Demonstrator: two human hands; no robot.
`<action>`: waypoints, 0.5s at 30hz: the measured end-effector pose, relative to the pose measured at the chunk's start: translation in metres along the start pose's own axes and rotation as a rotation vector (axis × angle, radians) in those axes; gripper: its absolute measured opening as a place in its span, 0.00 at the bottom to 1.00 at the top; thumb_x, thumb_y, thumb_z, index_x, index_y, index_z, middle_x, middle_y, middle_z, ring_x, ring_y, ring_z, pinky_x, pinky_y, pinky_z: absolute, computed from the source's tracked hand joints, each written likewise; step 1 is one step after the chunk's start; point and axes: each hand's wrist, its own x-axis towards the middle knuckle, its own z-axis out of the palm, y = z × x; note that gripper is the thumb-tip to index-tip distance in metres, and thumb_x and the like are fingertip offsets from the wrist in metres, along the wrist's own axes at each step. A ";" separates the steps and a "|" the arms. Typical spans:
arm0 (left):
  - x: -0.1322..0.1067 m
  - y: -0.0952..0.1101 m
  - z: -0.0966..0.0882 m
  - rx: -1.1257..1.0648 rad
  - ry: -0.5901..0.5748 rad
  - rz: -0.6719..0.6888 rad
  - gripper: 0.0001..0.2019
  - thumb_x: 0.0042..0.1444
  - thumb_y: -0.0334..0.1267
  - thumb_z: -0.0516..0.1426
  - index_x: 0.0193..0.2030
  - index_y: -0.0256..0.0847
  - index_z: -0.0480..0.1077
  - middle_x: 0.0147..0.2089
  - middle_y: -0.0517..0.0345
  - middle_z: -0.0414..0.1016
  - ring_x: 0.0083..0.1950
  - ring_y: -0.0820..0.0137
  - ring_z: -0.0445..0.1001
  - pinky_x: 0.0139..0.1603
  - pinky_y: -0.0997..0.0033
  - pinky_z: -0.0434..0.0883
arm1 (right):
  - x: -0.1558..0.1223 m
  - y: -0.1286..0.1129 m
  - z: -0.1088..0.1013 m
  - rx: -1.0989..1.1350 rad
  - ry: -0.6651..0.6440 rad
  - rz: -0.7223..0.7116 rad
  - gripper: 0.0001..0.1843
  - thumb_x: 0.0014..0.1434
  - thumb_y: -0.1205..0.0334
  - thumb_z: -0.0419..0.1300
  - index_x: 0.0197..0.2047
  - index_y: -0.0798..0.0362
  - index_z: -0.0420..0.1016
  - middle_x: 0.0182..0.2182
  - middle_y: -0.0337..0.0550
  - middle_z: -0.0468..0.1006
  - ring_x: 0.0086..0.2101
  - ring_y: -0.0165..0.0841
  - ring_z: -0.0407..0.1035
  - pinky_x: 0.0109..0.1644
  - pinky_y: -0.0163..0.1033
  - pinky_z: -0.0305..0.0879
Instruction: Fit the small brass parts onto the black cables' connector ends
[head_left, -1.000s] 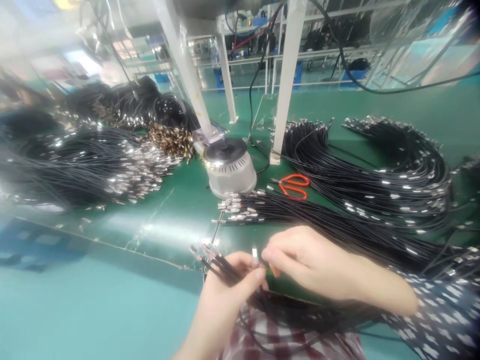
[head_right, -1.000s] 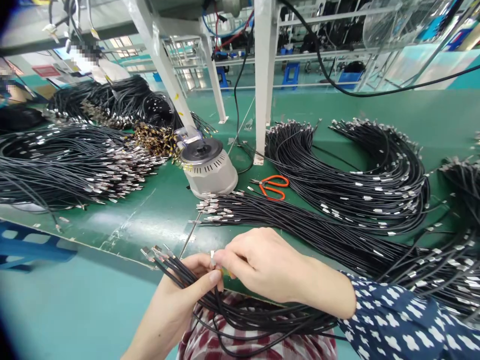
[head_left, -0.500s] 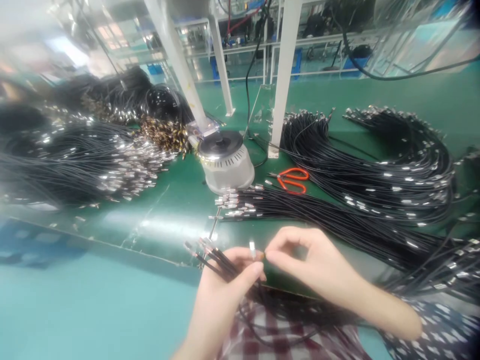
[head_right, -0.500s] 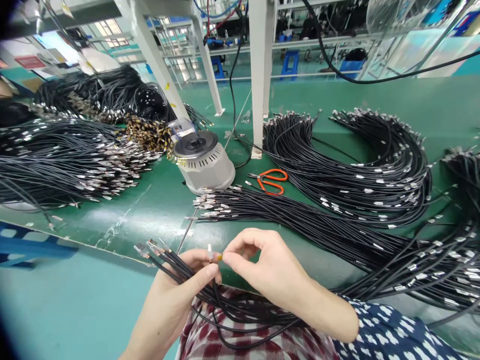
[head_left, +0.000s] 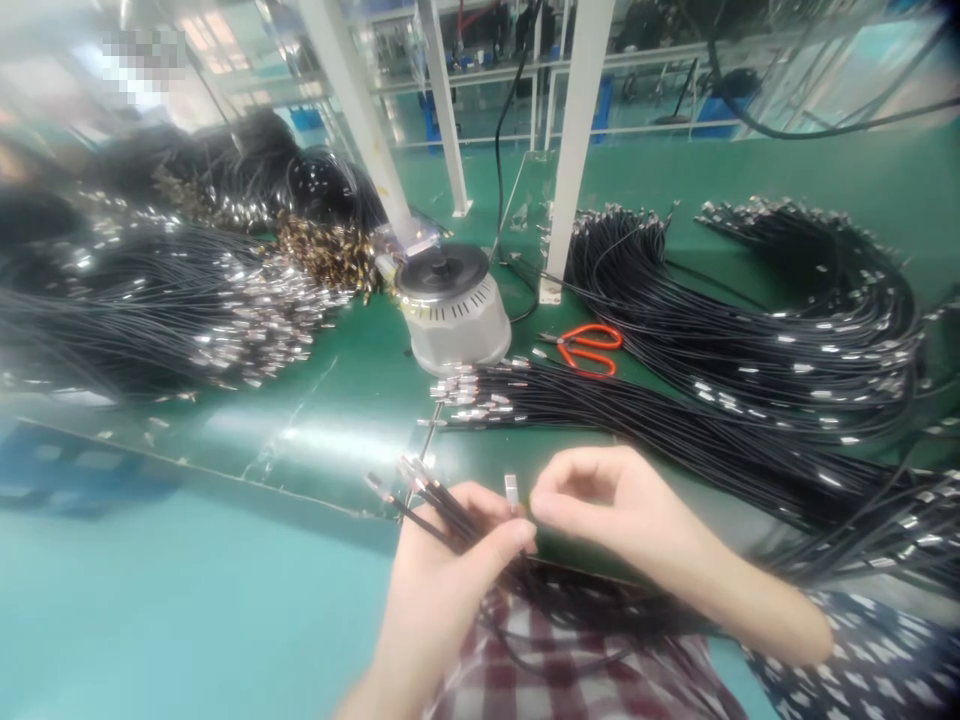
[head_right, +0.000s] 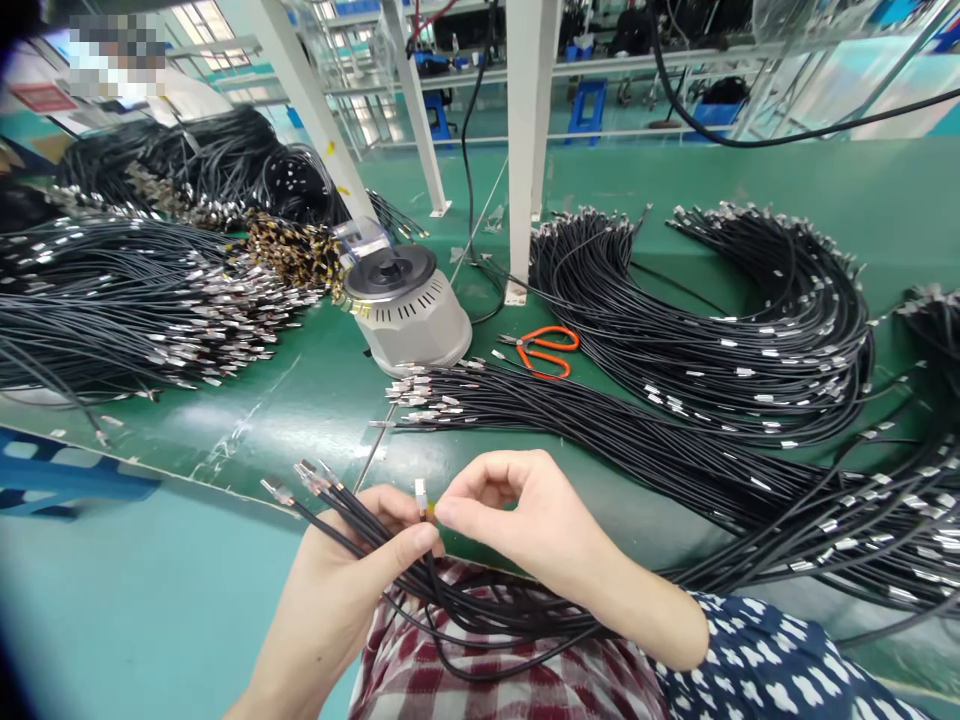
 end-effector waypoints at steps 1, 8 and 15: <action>0.000 0.001 0.000 0.001 -0.014 0.000 0.06 0.44 0.30 0.68 0.23 0.39 0.75 0.21 0.62 0.77 0.24 0.73 0.73 0.26 0.78 0.69 | 0.001 0.001 0.001 0.036 -0.019 0.022 0.10 0.45 0.61 0.71 0.24 0.56 0.75 0.22 0.39 0.77 0.25 0.28 0.67 0.32 0.33 0.64; -0.002 0.004 0.002 -0.048 -0.049 -0.019 0.07 0.44 0.30 0.68 0.23 0.38 0.74 0.19 0.61 0.76 0.22 0.74 0.71 0.24 0.78 0.67 | 0.002 0.001 0.005 0.055 -0.022 0.030 0.13 0.44 0.58 0.72 0.23 0.57 0.74 0.22 0.39 0.76 0.25 0.28 0.67 0.32 0.34 0.63; -0.003 0.003 0.000 -0.026 -0.082 -0.044 0.07 0.45 0.32 0.68 0.24 0.38 0.74 0.20 0.59 0.77 0.22 0.73 0.70 0.23 0.76 0.66 | 0.002 0.002 0.005 0.048 -0.015 0.002 0.13 0.46 0.57 0.71 0.23 0.56 0.74 0.22 0.39 0.75 0.26 0.29 0.67 0.33 0.35 0.63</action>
